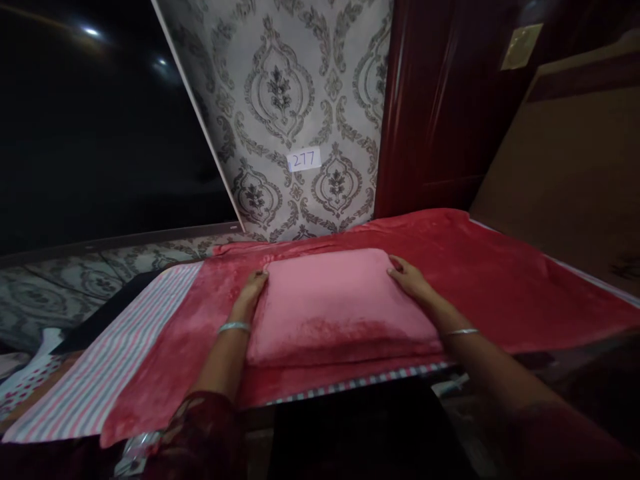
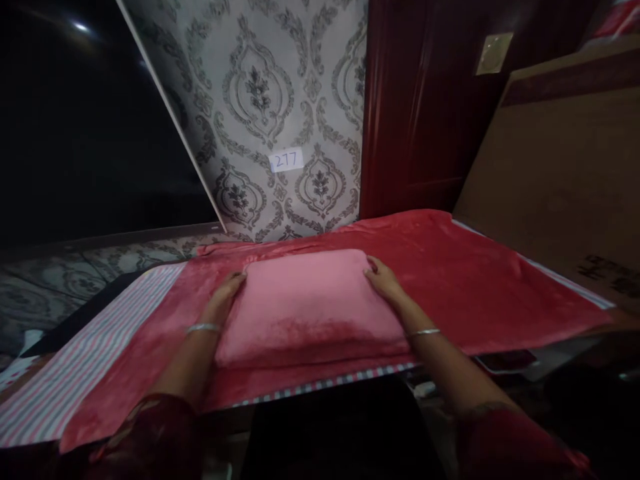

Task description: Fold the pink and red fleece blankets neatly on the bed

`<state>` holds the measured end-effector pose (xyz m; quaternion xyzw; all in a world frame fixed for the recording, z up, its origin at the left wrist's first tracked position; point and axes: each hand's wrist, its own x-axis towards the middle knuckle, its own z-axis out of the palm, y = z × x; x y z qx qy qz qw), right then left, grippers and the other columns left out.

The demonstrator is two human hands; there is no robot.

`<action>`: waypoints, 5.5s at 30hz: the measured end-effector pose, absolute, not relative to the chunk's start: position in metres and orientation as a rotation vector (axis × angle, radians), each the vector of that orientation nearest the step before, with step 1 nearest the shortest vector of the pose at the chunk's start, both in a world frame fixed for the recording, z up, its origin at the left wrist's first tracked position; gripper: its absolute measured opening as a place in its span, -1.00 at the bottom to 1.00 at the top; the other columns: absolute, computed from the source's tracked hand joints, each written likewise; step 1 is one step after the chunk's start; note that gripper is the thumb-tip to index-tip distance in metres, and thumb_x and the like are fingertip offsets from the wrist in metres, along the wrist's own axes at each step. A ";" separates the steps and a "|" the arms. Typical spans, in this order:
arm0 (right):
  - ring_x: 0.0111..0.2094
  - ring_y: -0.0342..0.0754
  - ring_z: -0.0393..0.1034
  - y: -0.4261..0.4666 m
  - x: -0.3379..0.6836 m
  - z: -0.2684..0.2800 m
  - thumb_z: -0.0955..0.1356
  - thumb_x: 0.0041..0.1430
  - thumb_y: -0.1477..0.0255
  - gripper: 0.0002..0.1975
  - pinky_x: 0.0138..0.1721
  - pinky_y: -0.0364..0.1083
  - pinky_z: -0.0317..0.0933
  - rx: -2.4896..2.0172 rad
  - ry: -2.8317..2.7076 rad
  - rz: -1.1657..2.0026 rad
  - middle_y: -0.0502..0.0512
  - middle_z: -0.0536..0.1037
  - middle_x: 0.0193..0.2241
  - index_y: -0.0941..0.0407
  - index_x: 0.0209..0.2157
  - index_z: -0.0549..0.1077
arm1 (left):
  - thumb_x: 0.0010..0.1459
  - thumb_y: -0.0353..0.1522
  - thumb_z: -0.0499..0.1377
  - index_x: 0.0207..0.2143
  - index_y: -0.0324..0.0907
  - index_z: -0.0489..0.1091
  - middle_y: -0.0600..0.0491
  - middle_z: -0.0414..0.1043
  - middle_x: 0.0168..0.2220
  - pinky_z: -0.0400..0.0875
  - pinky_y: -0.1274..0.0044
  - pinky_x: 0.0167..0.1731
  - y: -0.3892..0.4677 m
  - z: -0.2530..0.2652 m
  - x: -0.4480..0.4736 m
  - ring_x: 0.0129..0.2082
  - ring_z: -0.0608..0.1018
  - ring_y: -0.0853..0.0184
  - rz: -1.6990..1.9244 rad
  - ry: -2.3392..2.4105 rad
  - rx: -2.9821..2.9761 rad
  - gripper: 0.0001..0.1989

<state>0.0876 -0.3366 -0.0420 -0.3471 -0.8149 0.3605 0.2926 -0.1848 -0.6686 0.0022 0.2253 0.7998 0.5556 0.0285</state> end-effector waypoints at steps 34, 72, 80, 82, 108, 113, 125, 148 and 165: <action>-0.15 0.10 0.46 -0.396 0.208 -0.107 0.33 0.11 0.25 -0.66 -0.08 0.05 0.35 -0.417 -2.020 0.883 0.15 0.61 -0.19 0.03 -0.13 0.63 | 0.03 -0.41 0.10 -0.07 -0.19 0.50 -0.12 0.50 0.15 0.37 0.22 0.20 -0.782 -0.065 -0.093 0.16 0.52 0.16 1.604 2.588 1.336 -0.61; -0.34 0.01 0.38 -0.313 0.034 0.008 0.26 0.11 0.34 -0.79 -0.24 -0.03 0.29 -0.955 -1.850 0.902 0.13 0.53 -0.40 0.16 -0.34 0.46 | 0.10 -0.35 0.15 -0.18 -0.22 0.46 -0.14 0.53 -0.17 0.39 0.25 0.05 -0.614 0.065 -0.201 -0.06 0.53 0.07 1.921 3.007 0.760 -0.77; -0.17 0.16 0.49 -0.296 -0.001 -0.046 0.30 0.13 0.40 -0.79 -0.16 -0.01 0.28 -1.172 -1.990 0.831 0.33 0.61 -0.31 0.17 -0.32 0.56 | 0.36 -0.20 -0.05 0.24 -0.03 0.37 -0.07 0.36 0.29 0.02 -0.03 0.31 -0.583 -0.002 -0.157 0.32 0.31 0.01 0.626 2.941 1.597 -0.53; -0.15 0.17 0.50 -0.290 -0.001 -0.050 0.31 0.14 0.41 -0.79 -0.16 -0.01 0.28 -1.209 -2.012 0.817 0.35 0.62 -0.29 0.18 -0.31 0.58 | 0.38 -0.21 -0.08 0.25 -0.05 0.36 -0.07 0.33 0.31 0.06 -0.03 0.30 -0.583 -0.014 -0.159 0.34 0.29 0.02 0.619 2.943 1.532 -0.52; 0.26 0.33 0.24 -0.413 0.129 -0.093 0.19 0.32 0.11 -0.46 0.23 0.39 0.09 -0.246 -2.554 0.344 0.26 0.40 0.25 0.05 0.20 0.43 | 0.30 0.02 0.06 0.39 -0.16 0.14 -0.28 -0.02 0.44 -0.08 -0.06 0.35 -0.682 -0.044 -0.038 0.45 0.02 -0.08 0.332 2.886 1.386 -0.26; 0.32 0.31 0.17 -0.409 0.128 -0.105 0.15 0.36 0.13 -0.44 0.26 0.39 0.06 -0.375 -2.536 0.307 0.27 0.39 0.26 0.09 0.20 0.44 | 0.33 -0.10 0.02 0.30 -0.25 0.29 -0.35 0.19 0.35 0.19 -0.05 0.24 -0.723 -0.053 -0.044 0.34 0.27 -0.16 0.497 3.156 1.035 -0.40; -0.14 0.18 0.52 -0.403 0.176 -0.097 0.24 0.24 0.18 -0.54 -0.03 0.18 0.39 -0.873 -2.058 0.493 0.24 0.65 -0.17 0.09 -0.02 0.60 | 0.08 -0.02 0.22 0.14 -0.17 0.42 -0.06 0.49 0.16 0.35 0.14 0.22 -0.755 -0.061 -0.083 0.18 0.48 -0.07 1.744 2.632 0.437 -0.35; 0.14 0.17 0.42 -0.420 0.221 -0.090 0.37 0.14 0.00 -0.43 0.22 0.14 0.24 -0.763 -1.997 1.164 0.14 0.55 0.11 0.03 0.09 0.53 | -0.24 -0.30 0.43 -0.28 -0.16 0.61 -0.06 0.65 -0.25 0.57 0.39 -0.24 -0.769 -0.024 -0.081 -0.25 0.63 0.15 1.883 1.665 0.377 -0.63; 0.23 0.26 0.32 -0.436 0.217 -0.061 0.35 -0.06 -0.04 -0.28 0.26 0.07 0.18 -1.050 -2.017 1.240 0.18 0.53 0.14 0.10 0.06 0.55 | -0.12 -0.31 0.38 -0.19 -0.25 0.60 -0.05 0.63 -0.33 0.50 0.44 -0.25 -0.756 -0.004 -0.103 -0.25 0.61 0.14 1.457 1.740 0.834 -0.62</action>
